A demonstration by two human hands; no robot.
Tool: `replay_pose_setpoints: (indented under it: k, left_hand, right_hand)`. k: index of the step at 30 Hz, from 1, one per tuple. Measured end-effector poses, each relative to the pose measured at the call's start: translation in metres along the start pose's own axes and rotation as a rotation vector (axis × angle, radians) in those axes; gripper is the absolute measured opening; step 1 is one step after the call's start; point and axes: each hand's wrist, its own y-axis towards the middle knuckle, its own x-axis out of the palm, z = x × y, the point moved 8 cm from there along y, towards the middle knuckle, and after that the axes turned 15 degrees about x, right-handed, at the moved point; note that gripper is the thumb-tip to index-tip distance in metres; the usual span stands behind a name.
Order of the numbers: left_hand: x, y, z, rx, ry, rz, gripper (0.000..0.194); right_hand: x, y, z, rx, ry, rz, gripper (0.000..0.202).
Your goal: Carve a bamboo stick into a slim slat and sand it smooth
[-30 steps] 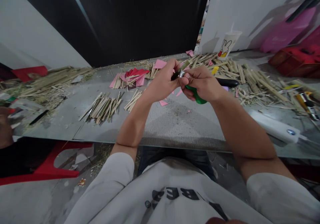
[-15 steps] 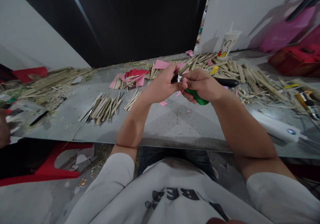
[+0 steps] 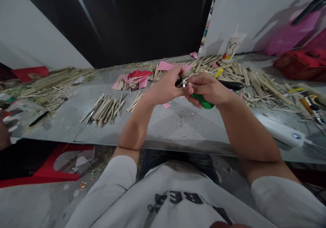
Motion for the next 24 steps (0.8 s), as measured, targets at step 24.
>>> replay_pose_setpoints:
  k: [24]
  left_hand:
    - [-0.002,-0.005,0.006,-0.013,0.079,0.076,0.069]
  right_hand:
    - [-0.004,0.001,0.001,0.005,-0.031,0.127,0.052]
